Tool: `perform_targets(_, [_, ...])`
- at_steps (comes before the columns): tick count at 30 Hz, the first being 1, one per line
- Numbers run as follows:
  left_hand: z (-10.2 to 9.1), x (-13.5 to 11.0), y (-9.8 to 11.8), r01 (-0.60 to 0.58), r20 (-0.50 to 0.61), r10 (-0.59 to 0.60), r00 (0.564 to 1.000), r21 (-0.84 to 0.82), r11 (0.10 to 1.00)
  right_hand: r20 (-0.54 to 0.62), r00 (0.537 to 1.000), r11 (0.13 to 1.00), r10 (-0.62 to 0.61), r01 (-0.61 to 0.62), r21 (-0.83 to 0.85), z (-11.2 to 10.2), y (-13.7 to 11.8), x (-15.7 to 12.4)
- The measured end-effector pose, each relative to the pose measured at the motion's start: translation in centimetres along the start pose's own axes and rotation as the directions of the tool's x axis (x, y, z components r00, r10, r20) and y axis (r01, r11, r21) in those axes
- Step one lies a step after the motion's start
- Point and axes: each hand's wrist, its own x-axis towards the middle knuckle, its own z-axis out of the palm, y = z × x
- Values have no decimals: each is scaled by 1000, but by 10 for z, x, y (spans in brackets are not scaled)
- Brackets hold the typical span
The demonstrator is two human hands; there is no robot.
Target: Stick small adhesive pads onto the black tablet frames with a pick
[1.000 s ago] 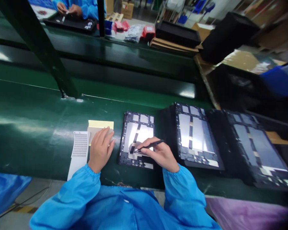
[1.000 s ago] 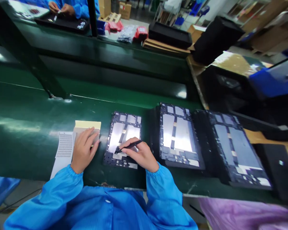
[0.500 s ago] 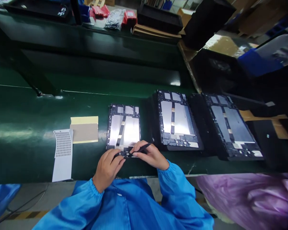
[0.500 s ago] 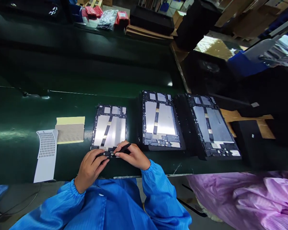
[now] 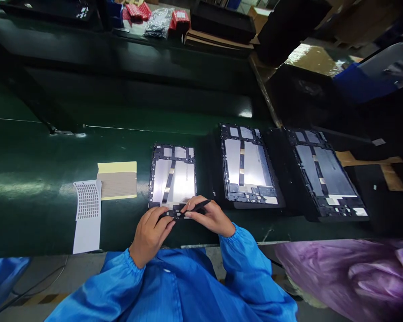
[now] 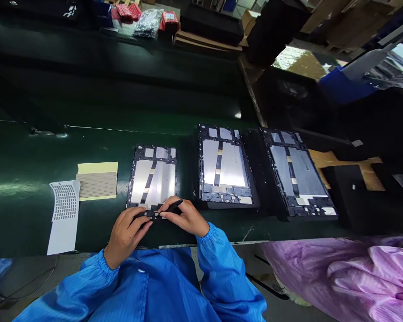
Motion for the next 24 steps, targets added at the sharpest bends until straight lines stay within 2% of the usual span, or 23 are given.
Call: perform_targets(24, [1,0,0,4,3,-4,1000,6,1000,7,999,999,-51,51,10,1,1,-2])
